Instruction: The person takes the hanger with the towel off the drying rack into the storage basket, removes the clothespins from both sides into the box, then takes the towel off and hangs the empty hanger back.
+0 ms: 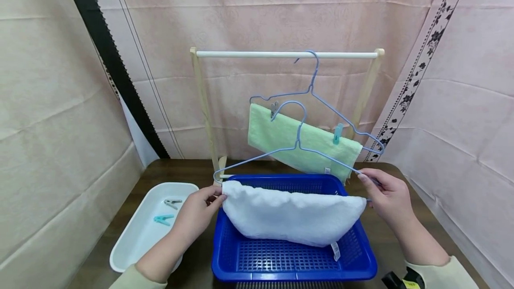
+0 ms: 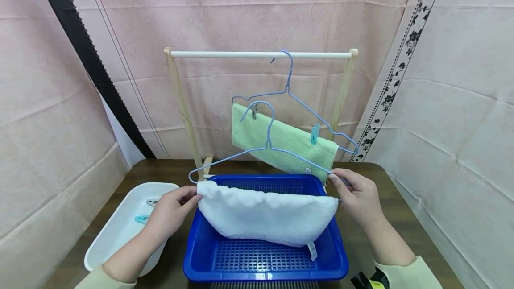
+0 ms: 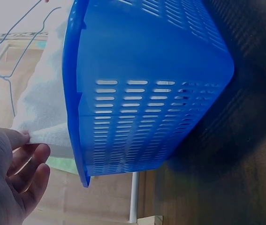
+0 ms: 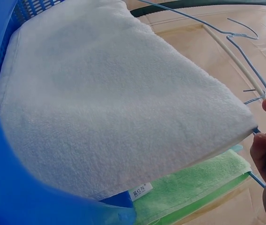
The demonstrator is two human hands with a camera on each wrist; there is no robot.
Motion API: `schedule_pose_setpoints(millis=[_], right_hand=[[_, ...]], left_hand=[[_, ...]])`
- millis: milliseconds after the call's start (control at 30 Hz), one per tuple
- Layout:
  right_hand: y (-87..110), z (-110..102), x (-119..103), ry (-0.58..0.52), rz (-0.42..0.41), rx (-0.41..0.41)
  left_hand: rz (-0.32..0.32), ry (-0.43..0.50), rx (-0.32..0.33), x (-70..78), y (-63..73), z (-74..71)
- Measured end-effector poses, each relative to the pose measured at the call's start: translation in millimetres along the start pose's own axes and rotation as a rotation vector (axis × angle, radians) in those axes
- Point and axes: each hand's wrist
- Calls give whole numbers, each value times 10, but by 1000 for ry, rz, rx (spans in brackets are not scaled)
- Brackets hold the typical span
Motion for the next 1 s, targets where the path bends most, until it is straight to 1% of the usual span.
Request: schedule_pose_setpoints(millis=[100, 300, 467, 700, 1000], right_hand=[[-7, 19, -22, 1, -2, 11], [-18, 37, -26, 37, -17, 16], [-12, 41, 11, 27, -11, 30], [-12, 40, 1, 15, -9, 39], [-3, 45, -9, 83, 15, 45]], left_hand=[[10, -15, 3, 5, 14, 6], [40, -38, 7, 18, 44, 17], [59, -43, 10, 28, 70, 28], [101, -63, 4, 31, 103, 44], [138, -89, 17, 32, 143, 89]])
Point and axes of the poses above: each hand's wrist, its own y-axis away from the middle knuckle, its own z-axis out of the palm, x = y × z, and after that the axes turned 12 degrees about -y, right-handed
